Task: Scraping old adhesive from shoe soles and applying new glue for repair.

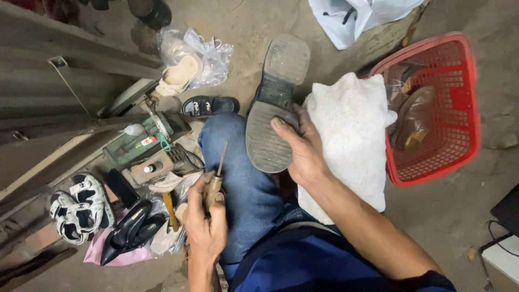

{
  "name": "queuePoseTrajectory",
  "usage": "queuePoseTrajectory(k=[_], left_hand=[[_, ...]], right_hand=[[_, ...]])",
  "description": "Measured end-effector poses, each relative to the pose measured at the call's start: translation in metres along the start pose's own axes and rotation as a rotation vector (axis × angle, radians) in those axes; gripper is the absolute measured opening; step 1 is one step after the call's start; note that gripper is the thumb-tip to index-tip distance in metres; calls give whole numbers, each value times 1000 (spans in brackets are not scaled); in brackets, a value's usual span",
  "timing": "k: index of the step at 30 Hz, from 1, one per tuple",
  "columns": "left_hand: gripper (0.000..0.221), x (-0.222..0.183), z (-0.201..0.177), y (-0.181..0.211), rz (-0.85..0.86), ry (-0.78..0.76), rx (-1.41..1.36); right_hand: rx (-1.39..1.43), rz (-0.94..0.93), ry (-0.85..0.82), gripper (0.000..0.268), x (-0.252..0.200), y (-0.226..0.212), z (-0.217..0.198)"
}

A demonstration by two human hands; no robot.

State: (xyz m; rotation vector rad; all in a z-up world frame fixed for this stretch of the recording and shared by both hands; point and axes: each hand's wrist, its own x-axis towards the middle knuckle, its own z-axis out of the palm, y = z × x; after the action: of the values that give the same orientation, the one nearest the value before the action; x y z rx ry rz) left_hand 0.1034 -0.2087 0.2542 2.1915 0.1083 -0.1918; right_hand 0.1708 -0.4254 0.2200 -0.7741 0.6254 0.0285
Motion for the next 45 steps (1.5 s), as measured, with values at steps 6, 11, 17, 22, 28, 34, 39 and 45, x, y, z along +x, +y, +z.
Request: queuePoseTrajectory(k=[6,11,17,22,28,34,39,45], left_hand=[[38,-7,10,-4,220,56,71],[32,-8,15,4,342,163,311],[27,-10,20,-6,421,223,203],[38,-12,25,-1,362,172,306],[37,-9,31,2,365,149,428],[32,-12,37,0,386,198,450],[35,-21,41,-3,384,191,475],[37,-19,47,-4,368,189,515]], right_hand=[[-71,-63,-8,51,-1,23,15],[-121,-152,15,47,1,33,18],[-186,-216,33,52,2,38,13],[-220,-227,26,57,3,39,15],[-300,-180,49,66,4,34,16],[-435,-189,72,59,4,31,12],[-465,-219,22,53,4,27,8],[-556,-242,-10,50,3,20,6]])
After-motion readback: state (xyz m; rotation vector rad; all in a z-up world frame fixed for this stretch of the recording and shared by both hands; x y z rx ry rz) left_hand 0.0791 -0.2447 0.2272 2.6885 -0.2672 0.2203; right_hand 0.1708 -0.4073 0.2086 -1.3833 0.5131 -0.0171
